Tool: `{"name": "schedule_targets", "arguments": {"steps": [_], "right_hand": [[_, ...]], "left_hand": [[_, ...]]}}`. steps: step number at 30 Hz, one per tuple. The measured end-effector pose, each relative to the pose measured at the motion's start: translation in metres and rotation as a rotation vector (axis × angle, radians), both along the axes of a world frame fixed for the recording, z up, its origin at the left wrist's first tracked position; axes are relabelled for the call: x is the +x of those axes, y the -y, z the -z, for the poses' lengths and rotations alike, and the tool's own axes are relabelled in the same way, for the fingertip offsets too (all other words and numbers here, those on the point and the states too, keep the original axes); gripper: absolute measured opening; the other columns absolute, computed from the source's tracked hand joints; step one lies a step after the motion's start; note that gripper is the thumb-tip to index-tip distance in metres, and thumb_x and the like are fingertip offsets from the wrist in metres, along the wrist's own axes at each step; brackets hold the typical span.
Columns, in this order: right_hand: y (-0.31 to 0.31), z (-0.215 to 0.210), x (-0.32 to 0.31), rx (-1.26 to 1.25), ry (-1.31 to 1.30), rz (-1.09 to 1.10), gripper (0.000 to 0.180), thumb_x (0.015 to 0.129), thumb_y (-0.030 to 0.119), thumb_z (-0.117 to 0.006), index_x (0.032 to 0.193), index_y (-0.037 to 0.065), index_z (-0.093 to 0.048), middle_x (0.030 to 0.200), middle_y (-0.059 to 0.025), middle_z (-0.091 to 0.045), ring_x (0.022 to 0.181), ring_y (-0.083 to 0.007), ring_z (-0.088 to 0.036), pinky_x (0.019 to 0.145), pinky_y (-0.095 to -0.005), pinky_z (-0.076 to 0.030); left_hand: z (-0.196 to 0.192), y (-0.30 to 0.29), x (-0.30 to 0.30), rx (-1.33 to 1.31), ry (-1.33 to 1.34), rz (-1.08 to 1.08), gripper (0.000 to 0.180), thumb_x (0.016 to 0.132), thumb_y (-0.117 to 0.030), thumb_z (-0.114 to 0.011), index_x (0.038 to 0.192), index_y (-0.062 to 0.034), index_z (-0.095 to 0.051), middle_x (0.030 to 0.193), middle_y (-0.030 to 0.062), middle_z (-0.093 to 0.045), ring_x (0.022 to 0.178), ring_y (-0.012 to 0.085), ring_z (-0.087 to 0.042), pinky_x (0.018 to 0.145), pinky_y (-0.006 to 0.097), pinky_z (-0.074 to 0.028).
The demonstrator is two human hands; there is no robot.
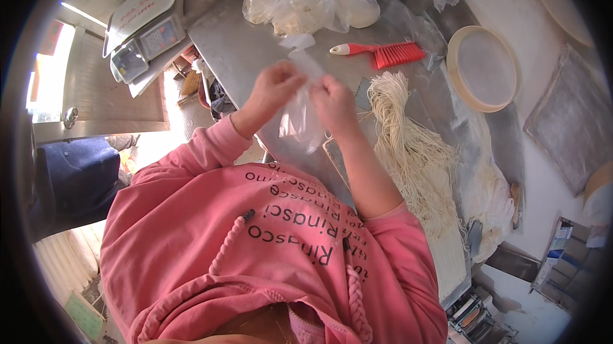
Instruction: The person feeds dough sheets into a pasta machine to cut noodles, then collects the strands and portions them into plastic bags on a metal table. The person uses both hands to guide the dough and to bundle the noodles.
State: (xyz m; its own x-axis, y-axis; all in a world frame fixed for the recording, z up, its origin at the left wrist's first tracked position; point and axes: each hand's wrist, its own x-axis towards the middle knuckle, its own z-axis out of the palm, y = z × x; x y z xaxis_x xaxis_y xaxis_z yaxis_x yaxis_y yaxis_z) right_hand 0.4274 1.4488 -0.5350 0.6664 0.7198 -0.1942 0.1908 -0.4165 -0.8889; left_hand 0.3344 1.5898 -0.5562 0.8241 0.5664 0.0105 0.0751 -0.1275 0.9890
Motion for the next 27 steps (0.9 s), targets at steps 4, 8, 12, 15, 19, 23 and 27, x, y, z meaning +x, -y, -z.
{"name": "schedule_targets", "arguments": {"steps": [4, 8, 12, 15, 19, 23, 27], "right_hand": [[0.003, -0.002, 0.007, 0.008, 0.322, 0.007, 0.007, 0.082, 0.01, -0.057, 0.082, 0.003, -0.057, 0.076, -0.0148, -0.063, 0.069, -0.0303, -0.06, 0.065, -0.0376, -0.048], [-0.001, -0.026, 0.009, 0.089, 0.524, -0.388, 0.004, 0.08, 0.006, -0.056, 0.084, 0.003, -0.056, 0.076, -0.0139, -0.062, 0.076, -0.0314, -0.059, 0.068, -0.0386, -0.048], [-0.002, -0.051, 0.01, 0.184, 0.757, -0.054, 0.008, 0.079, 0.004, -0.053, 0.086, 0.0, -0.054, 0.082, -0.0158, -0.063, 0.087, -0.0326, -0.058, 0.073, -0.0393, -0.047], [-0.008, -0.038, 0.008, 0.142, 0.798, -0.134, 0.015, 0.081, 0.008, -0.051, 0.091, -0.001, -0.056, 0.098, -0.02, -0.063, 0.093, -0.0334, -0.059, 0.078, -0.0406, -0.047], [-0.024, 0.022, 0.022, -0.439, 0.499, -0.457, 0.03, 0.085, 0.017, -0.052, 0.108, -0.001, -0.058, 0.111, -0.0212, -0.06, 0.102, -0.0345, -0.057, 0.086, -0.0417, -0.046], [-0.015, 0.053, 0.034, -0.783, 0.332, -0.54, 0.04, 0.086, 0.024, -0.053, 0.117, -0.002, -0.055, 0.119, -0.0217, -0.057, 0.111, -0.0349, -0.054, 0.093, -0.0406, -0.043], [-0.017, 0.058, 0.029, -0.746, 0.216, -0.504, 0.048, 0.084, 0.031, -0.056, 0.12, -0.003, -0.053, 0.123, -0.0213, -0.054, 0.116, -0.0339, -0.051, 0.097, -0.0389, -0.041]], "left_hand": [[-0.011, -0.017, -0.006, 1.005, 0.017, -0.545, 0.018, 0.079, -0.018, -0.067, 0.091, -0.0061, -0.062, 0.071, 0.0062, -0.061, 0.065, 0.0201, -0.059, 0.059, 0.033, -0.047], [-0.033, -0.038, -0.005, 1.498, 0.273, -0.13, 0.018, 0.08, -0.021, -0.066, 0.095, -0.0108, -0.065, 0.073, 0.0092, -0.064, 0.069, 0.0269, -0.063, 0.062, 0.037, -0.05], [-0.04, -0.041, -0.01, 0.724, -0.29, 0.048, 0.014, 0.084, -0.018, -0.061, 0.095, -0.0105, -0.065, 0.08, 0.0151, -0.064, 0.073, 0.027, -0.064, 0.065, 0.036, -0.05], [-0.031, -0.029, -0.011, 0.581, -0.118, 0.107, 0.012, 0.085, -0.015, -0.058, 0.091, -0.0068, -0.064, 0.081, 0.014, -0.064, 0.073, 0.0252, -0.065, 0.063, 0.039, -0.05], [-0.039, -0.043, -0.014, -0.632, 0.351, -0.042, 0.016, 0.088, -0.01, -0.054, 0.102, -0.0031, -0.058, 0.068, 0.0032, -0.056, 0.057, 0.0131, -0.055, 0.055, 0.03, -0.049], [-0.084, -0.084, -0.037, -0.513, 0.104, -0.307, 0.014, 0.089, -0.006, -0.052, 0.102, -0.0021, -0.056, 0.069, -0.0006, -0.049, 0.047, 0.0069, -0.044, 0.043, 0.022, -0.038], [-0.081, -0.046, -0.036, 0.12, 0.466, -0.114, 0.015, 0.083, -0.006, -0.056, 0.097, -0.0025, -0.059, 0.074, 0.0037, -0.057, 0.06, 0.0175, -0.056, 0.058, 0.028, -0.047]]}}
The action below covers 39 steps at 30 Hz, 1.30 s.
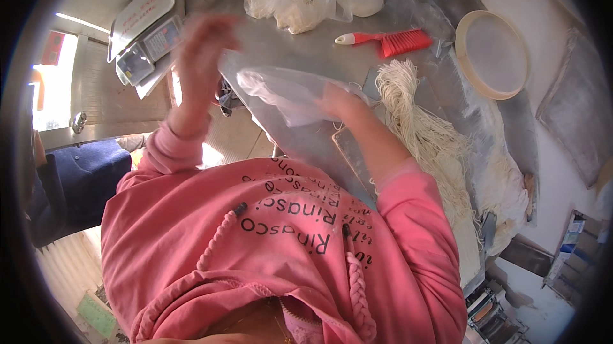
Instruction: The person feeds dough sheets into a pasta machine to cut noodles, then collects the strands and portions them into plastic bags on a metal table. The person uses both hands to guide the dough and to bundle the noodles.
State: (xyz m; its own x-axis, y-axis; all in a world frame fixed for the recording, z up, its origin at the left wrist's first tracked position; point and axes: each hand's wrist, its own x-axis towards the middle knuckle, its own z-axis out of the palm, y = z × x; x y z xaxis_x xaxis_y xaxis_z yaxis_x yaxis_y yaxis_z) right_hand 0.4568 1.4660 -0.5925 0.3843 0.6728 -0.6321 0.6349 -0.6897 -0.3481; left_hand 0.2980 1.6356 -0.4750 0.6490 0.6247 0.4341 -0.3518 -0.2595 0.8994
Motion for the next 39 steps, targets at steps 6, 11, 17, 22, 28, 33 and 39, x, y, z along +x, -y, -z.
{"name": "schedule_targets", "arguments": {"steps": [6, 11, 17, 22, 28, 33, 39], "right_hand": [[-0.018, 0.036, 0.004, 0.193, 0.094, -0.093, 0.046, 0.084, 0.034, -0.057, 0.119, 0.005, -0.056, 0.119, -0.0211, -0.056, 0.11, -0.034, -0.055, 0.093, -0.0416, -0.043], [0.005, 0.041, -0.016, 0.991, 0.164, -0.175, 0.041, 0.08, 0.02, -0.062, 0.118, 0.005, -0.053, 0.113, -0.0188, -0.057, 0.105, -0.033, -0.055, 0.091, -0.0401, -0.044], [0.114, 0.035, 0.042, 1.049, 0.529, 0.522, 0.039, 0.082, 0.022, -0.061, 0.116, 0.003, -0.055, 0.114, -0.0185, -0.056, 0.108, -0.0345, -0.051, 0.094, -0.0417, -0.04], [0.159, 0.071, 0.096, 0.239, 0.673, 0.783, 0.055, 0.088, 0.042, -0.052, 0.124, 0.001, -0.049, 0.134, -0.0193, -0.042, 0.125, -0.0353, -0.037, 0.101, -0.0551, -0.026], [0.152, 0.074, 0.057, 0.489, 0.555, 0.278, 0.064, 0.077, 0.041, -0.065, 0.126, 0.006, -0.045, 0.132, -0.0149, -0.043, 0.126, -0.0332, -0.036, 0.101, -0.0522, -0.028], [0.16, 0.067, 0.054, 0.628, 0.45, 0.313, 0.071, 0.072, 0.026, -0.071, 0.13, 0.004, -0.038, 0.131, -0.0169, -0.043, 0.126, -0.0328, -0.037, 0.103, -0.051, -0.025], [0.165, 0.067, 0.057, 0.811, 0.435, 0.336, 0.079, 0.068, 0.014, -0.074, 0.133, 0.0, -0.03, 0.124, -0.0206, -0.045, 0.115, -0.0359, -0.043, 0.1, -0.0459, -0.033]], "left_hand": [[0.127, -0.006, 0.035, 1.141, -1.243, 0.679, 0.037, 0.084, -0.025, -0.055, 0.115, -0.0041, -0.055, 0.088, 0.019, -0.066, 0.082, 0.0342, -0.064, 0.072, 0.045, -0.049], [0.152, -0.077, 0.076, 1.379, -1.25, 0.575, 0.033, 0.082, -0.033, -0.055, 0.102, -0.0081, -0.063, 0.08, 0.0143, -0.067, 0.08, 0.0335, -0.064, 0.075, 0.046, -0.048], [0.053, 0.004, 0.14, 0.706, -1.04, 0.846, 0.032, 0.075, -0.021, -0.068, 0.101, -0.0019, -0.063, 0.09, 0.0136, -0.065, 0.088, 0.0267, -0.062, 0.08, 0.04, -0.047], [0.103, 0.125, 0.208, 1.655, -0.555, 0.776, 0.104, 0.057, -0.024, -0.082, 0.143, -0.0089, -0.025, 0.144, 0.0113, -0.034, 0.132, 0.0253, -0.033, 0.108, 0.038, -0.029], [0.154, 0.135, 0.284, 1.757, -0.12, 0.899, 0.074, 0.077, -0.023, -0.061, 0.142, -0.0086, -0.029, 0.133, 0.0098, -0.047, 0.126, 0.0249, -0.041, 0.109, 0.04, -0.024], [0.157, 0.13, 0.285, 1.697, -0.462, 1.189, 0.056, 0.067, -0.009, -0.069, 0.119, -0.0058, -0.05, 0.107, 0.0095, -0.056, 0.113, 0.0252, -0.047, 0.104, 0.039, -0.031], [0.167, 0.126, 0.274, 1.667, -0.301, 1.032, 0.028, 0.07, -0.01, -0.064, 0.097, -0.0071, -0.059, 0.093, 0.0079, -0.056, 0.094, 0.0247, -0.053, 0.092, 0.038, -0.038]]}}
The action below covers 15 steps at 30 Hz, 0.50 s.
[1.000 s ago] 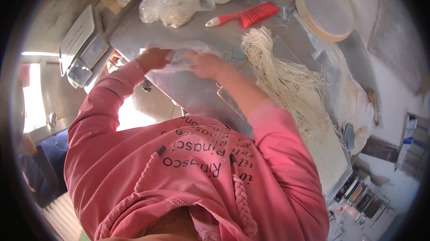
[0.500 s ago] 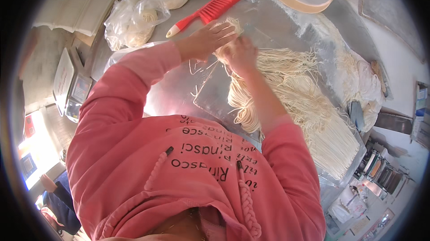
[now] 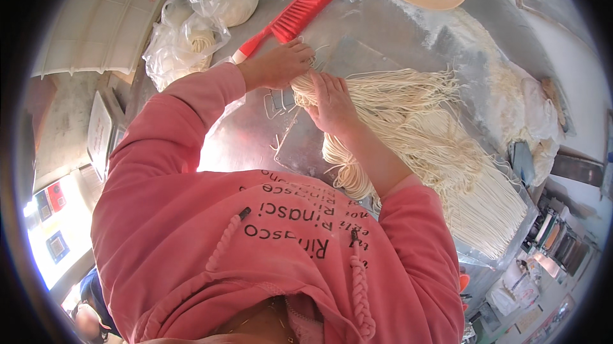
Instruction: The person feeds dough sheets into a pasta machine to cut noodles, then collects the strands and portions them into plastic bags on a metal table. The person uses both hands to guide the dough and to bundle the noodles.
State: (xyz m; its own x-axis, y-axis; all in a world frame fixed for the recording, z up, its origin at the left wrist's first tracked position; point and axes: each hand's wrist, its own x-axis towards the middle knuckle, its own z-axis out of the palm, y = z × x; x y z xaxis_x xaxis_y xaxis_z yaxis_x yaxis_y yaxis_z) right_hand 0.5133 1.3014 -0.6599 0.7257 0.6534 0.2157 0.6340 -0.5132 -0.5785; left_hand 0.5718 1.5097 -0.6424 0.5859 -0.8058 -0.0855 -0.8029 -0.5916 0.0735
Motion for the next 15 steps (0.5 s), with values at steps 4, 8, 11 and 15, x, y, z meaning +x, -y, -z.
{"name": "schedule_targets", "arguments": {"steps": [4, 8, 11, 15], "right_hand": [[0.001, 0.001, -0.003, 0.003, -0.024, -0.03, 0.077, 0.069, 0.011, -0.071, 0.133, 0.0, -0.03, 0.121, -0.0205, -0.047, 0.112, -0.0366, -0.045, 0.098, -0.045, -0.035], [0.001, 0.002, -0.006, 0.031, 0.018, -0.036, 0.076, 0.068, 0.009, -0.071, 0.132, -0.001, -0.03, 0.119, -0.0204, -0.047, 0.109, -0.0376, -0.045, 0.097, -0.0452, -0.036], [0.001, 0.004, -0.007, 0.044, 0.027, -0.016, 0.075, 0.068, 0.008, -0.07, 0.131, -0.002, -0.031, 0.118, -0.0207, -0.046, 0.107, -0.0379, -0.045, 0.096, -0.0453, -0.036], [0.0, 0.008, -0.006, 0.082, 0.02, 0.004, 0.075, 0.069, 0.007, -0.069, 0.131, -0.002, -0.029, 0.12, -0.0226, -0.045, 0.107, -0.0395, -0.044, 0.095, -0.0465, -0.037]], "left_hand": [[0.002, -0.002, -0.002, -0.076, -0.027, -0.085, 0.011, 0.075, -0.012, -0.057, 0.081, -0.0076, -0.065, 0.084, 0.0073, -0.057, 0.085, 0.0254, -0.057, 0.077, 0.037, -0.045], [0.001, -0.002, -0.003, 0.05, 0.062, 0.016, 0.031, 0.069, -0.012, -0.065, 0.099, -0.0087, -0.058, 0.092, 0.006, -0.056, 0.089, 0.0226, -0.054, 0.081, 0.034, -0.04], [0.004, -0.003, -0.002, -0.042, 0.141, 0.056, 0.028, 0.071, -0.013, -0.064, 0.097, -0.0101, -0.059, 0.09, 0.0044, -0.056, 0.087, 0.0217, -0.055, 0.079, 0.034, -0.042], [0.015, 0.002, 0.001, 0.005, 0.038, -0.045, 0.016, 0.071, -0.015, -0.064, 0.086, -0.0109, -0.061, 0.091, 0.0044, -0.055, 0.09, 0.0218, -0.054, 0.075, 0.035, -0.044]]}}
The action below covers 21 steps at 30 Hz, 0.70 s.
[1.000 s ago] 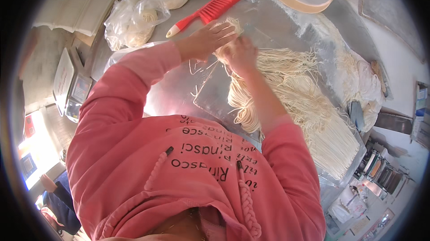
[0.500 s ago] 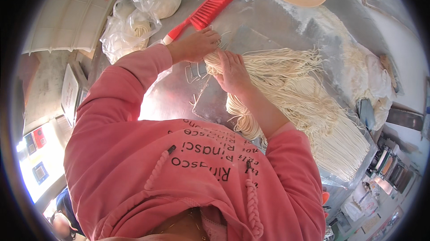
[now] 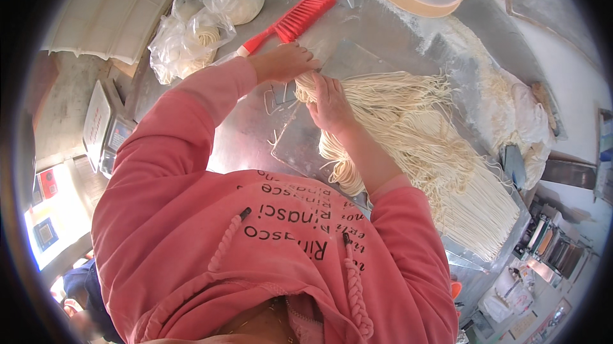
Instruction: The person feeds dough sheets into a pasta machine to cut noodles, then collects the strands and portions them into plastic bags on a metal table. The person uses both hands to guide the dough and to bundle the noodles.
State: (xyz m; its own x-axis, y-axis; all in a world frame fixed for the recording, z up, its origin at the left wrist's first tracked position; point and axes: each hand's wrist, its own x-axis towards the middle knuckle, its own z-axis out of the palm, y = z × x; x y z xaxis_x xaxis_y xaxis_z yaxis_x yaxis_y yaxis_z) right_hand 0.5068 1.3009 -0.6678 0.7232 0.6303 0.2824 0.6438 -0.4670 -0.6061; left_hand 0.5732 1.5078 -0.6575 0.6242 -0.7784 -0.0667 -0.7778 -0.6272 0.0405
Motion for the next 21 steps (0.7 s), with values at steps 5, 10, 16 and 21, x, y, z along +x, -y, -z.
{"name": "schedule_targets", "arguments": {"steps": [5, 10, 16, 21], "right_hand": [[0.0, 0.007, 0.001, -0.006, -0.02, 0.044, 0.076, 0.069, 0.008, -0.069, 0.132, -0.002, -0.028, 0.12, -0.024, -0.044, 0.107, -0.041, -0.043, 0.095, -0.0469, -0.037], [0.0, 0.013, 0.008, 0.055, -0.094, 0.148, 0.081, 0.071, 0.014, -0.071, 0.136, -0.002, -0.026, 0.122, -0.024, -0.043, 0.112, -0.0404, -0.043, 0.098, -0.0448, -0.036], [0.003, 0.011, 0.028, 0.254, -0.544, 0.152, 0.096, 0.065, 0.026, -0.079, 0.139, 0.001, -0.024, 0.121, -0.026, -0.049, 0.111, -0.0413, -0.048, 0.096, -0.0443, -0.039], [0.027, -0.021, 0.036, 0.434, -0.852, 0.092, 0.043, 0.066, 0.02, -0.077, 0.103, 0.003, -0.063, 0.09, -0.0095, -0.068, 0.081, -0.0257, -0.066, 0.072, -0.0346, -0.051]], "left_hand": [[0.01, 0.006, 0.012, 0.095, 0.143, 0.058, 0.015, 0.072, -0.015, -0.064, 0.085, -0.0102, -0.059, 0.089, 0.0054, -0.056, 0.089, 0.0234, -0.057, 0.075, 0.035, -0.045], [0.0, 0.011, 0.012, -0.178, -0.127, -0.28, 0.018, 0.074, -0.017, -0.064, 0.087, -0.0076, -0.057, 0.082, 0.0117, -0.06, 0.081, 0.0321, -0.061, 0.07, 0.042, -0.047], [-0.06, 0.025, -0.002, -0.274, -0.32, -0.349, 0.025, 0.074, -0.016, -0.064, 0.095, -0.0078, -0.052, 0.08, 0.0137, -0.062, 0.077, 0.0351, -0.062, 0.064, 0.045, -0.048], [-0.138, 0.053, -0.003, -0.174, 0.015, -0.028, 0.03, 0.073, -0.014, -0.064, 0.101, -0.0092, -0.052, 0.081, 0.0119, -0.062, 0.076, 0.0333, -0.062, 0.062, 0.043, -0.049]]}}
